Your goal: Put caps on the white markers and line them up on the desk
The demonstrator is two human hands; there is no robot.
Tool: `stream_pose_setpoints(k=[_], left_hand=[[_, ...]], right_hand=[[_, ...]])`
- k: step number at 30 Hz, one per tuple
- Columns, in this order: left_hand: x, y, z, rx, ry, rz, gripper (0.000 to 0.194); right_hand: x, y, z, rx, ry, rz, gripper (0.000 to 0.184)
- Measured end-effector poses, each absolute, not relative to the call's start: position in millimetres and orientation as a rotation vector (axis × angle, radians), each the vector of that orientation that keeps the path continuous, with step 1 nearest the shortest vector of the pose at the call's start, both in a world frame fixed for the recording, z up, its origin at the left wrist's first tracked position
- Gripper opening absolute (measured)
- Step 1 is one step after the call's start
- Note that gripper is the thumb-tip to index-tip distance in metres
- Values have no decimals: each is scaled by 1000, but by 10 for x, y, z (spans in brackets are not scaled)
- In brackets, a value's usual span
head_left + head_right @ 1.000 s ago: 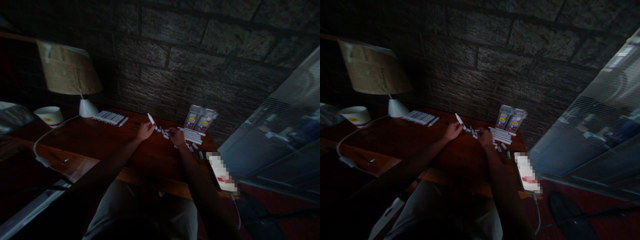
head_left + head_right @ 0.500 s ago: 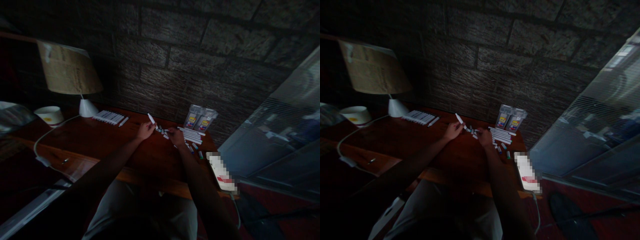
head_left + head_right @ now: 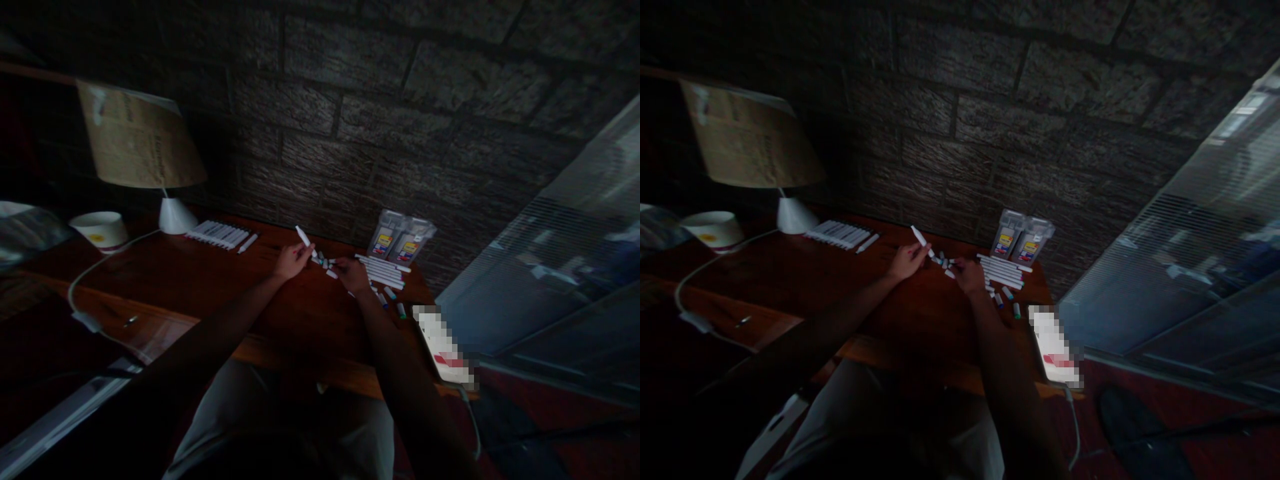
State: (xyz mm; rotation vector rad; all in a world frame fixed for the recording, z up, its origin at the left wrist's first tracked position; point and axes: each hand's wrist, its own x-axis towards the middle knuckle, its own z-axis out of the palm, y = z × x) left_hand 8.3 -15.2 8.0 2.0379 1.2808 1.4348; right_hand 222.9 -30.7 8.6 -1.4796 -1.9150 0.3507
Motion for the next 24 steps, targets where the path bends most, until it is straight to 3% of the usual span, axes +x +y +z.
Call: stream_pose_setpoints(k=[8, 24], left_hand=[[83, -148, 75, 2027, 1307, 1414, 48], [80, -150, 69, 2026, 1309, 1398, 49]], right_hand=[[2210, -319, 117, -1425, -1945, 407, 17], [2233, -304, 95, -1452, -1882, 452, 10]])
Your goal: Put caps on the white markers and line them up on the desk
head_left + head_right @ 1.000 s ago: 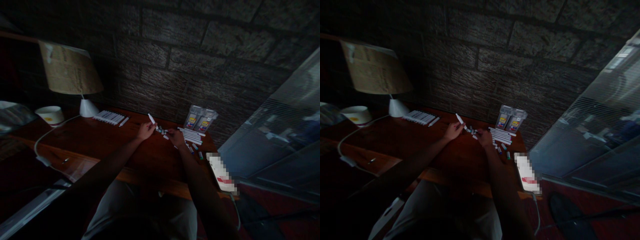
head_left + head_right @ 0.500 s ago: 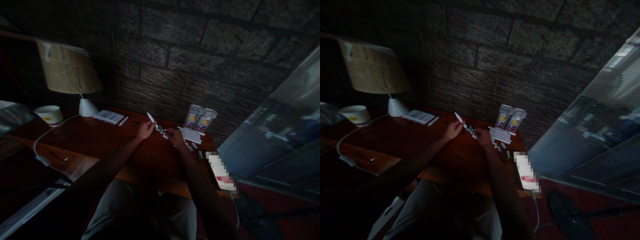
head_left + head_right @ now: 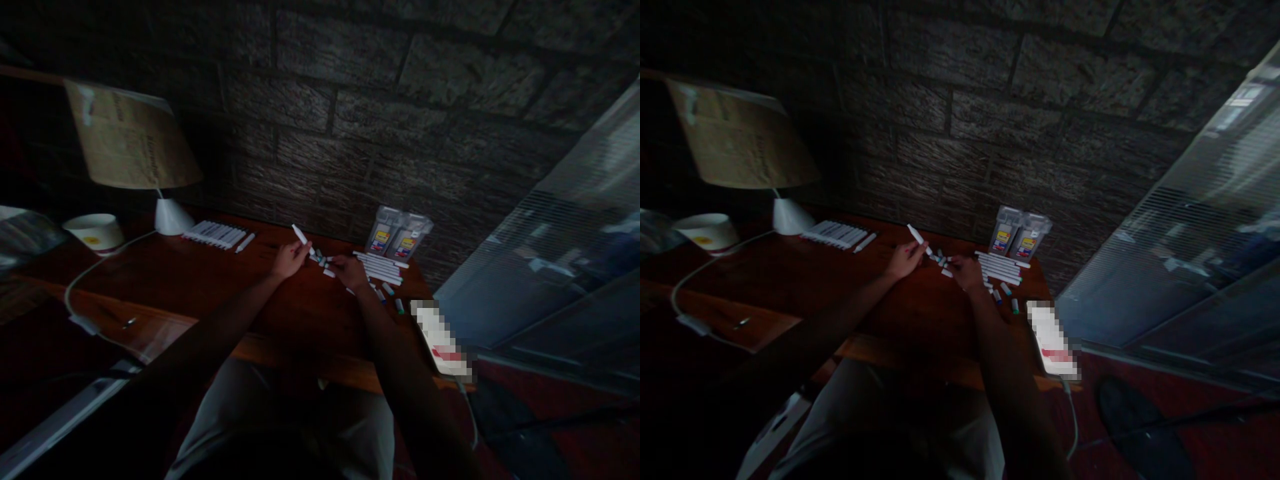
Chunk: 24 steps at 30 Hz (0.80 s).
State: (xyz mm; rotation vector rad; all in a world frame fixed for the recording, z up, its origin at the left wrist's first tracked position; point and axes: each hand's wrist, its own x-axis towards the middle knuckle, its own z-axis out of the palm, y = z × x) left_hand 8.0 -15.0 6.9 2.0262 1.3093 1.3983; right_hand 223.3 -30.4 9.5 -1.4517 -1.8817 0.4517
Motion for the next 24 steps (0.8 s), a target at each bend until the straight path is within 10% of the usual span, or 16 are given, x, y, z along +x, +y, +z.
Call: stream_pose_setpoints(k=[24], left_hand=[[88, -112, 117, 1763, 1205, 1412, 34]], right_hand=[[2158, -173, -41, -1142, -1644, 437, 32]])
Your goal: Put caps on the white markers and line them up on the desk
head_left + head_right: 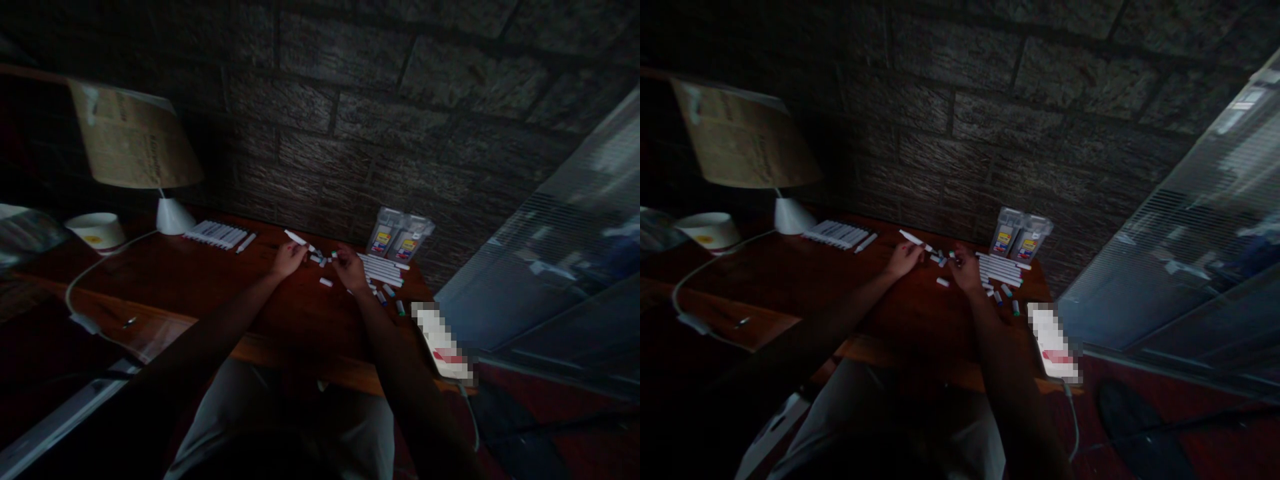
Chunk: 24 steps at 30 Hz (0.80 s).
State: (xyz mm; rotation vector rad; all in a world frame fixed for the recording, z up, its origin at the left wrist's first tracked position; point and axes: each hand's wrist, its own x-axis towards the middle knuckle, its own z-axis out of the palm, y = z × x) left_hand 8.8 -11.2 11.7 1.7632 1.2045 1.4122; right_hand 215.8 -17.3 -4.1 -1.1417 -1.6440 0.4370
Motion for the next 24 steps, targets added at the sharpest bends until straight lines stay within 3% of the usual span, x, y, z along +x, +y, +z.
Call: stream_pose_setpoints(k=[8, 15, 18, 24], left_hand=[[86, -93, 101, 1756, 1211, 1421, 37], [60, -100, 99, 1760, 1300, 1523, 38], [54, -86, 92, 1753, 1309, 1516, 38], [50, -41, 52, 1721, 1272, 1496, 38]], right_hand=[[2085, -326, 91, -1080, -1593, 562, 33], [1905, -614, 208, -866, -1919, 1191, 39], [1901, -600, 166, -876, -1935, 1160, 40], [2039, -431, 68, -1154, -1907, 792, 30]])
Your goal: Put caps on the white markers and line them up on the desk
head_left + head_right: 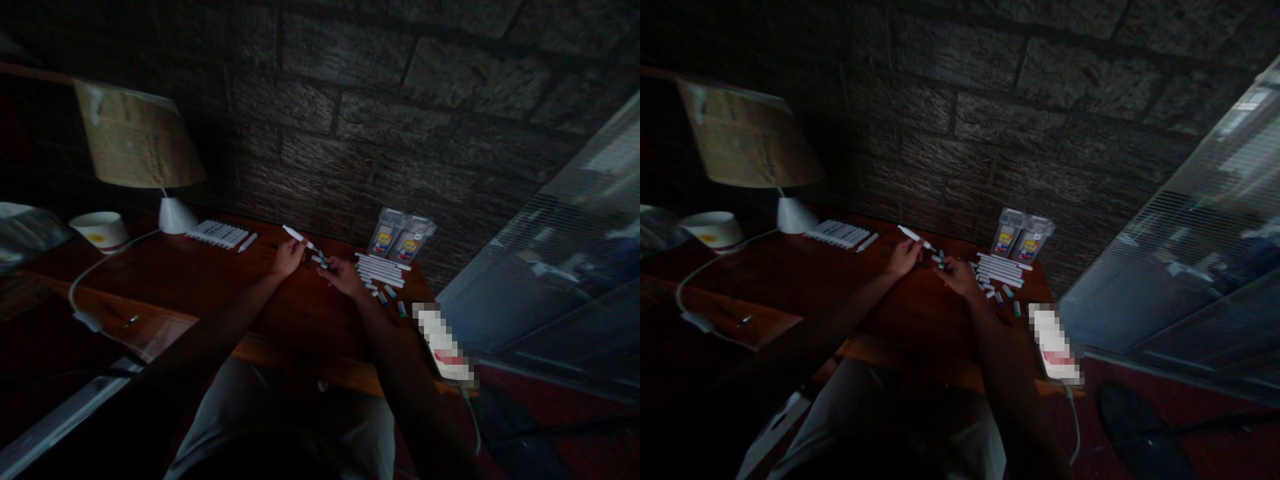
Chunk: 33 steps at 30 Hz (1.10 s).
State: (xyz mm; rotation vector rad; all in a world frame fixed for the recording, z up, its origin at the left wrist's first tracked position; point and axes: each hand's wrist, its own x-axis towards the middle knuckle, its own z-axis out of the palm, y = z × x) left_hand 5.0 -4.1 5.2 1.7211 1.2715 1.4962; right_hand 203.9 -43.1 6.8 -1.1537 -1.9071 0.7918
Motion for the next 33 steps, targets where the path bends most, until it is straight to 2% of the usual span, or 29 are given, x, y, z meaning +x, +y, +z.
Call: stream_pose_setpoints(k=[6, 10, 21, 27, 33], left_hand=[[42, -16, 33, 1680, 1224, 1470, 47], [59, -2, 40, 1594, 1165, 1453, 49], [112, -61, 64, 1642, 1049, 1299, 50], [118, -36, 25, 1635, 1036, 1329, 51], [112, -23, 18, 1606, 1078, 1426, 61]], right_hand=[[2078, -330, 49, -1230, -1663, 583, 20], [2074, -307, 37, -1209, -1707, 516, 25], [2040, -257, -72, -1003, -1703, 803, 28], [2040, -253, -87, -1022, -1705, 789, 28], [2033, -263, -51, -1059, -1700, 716, 27]])
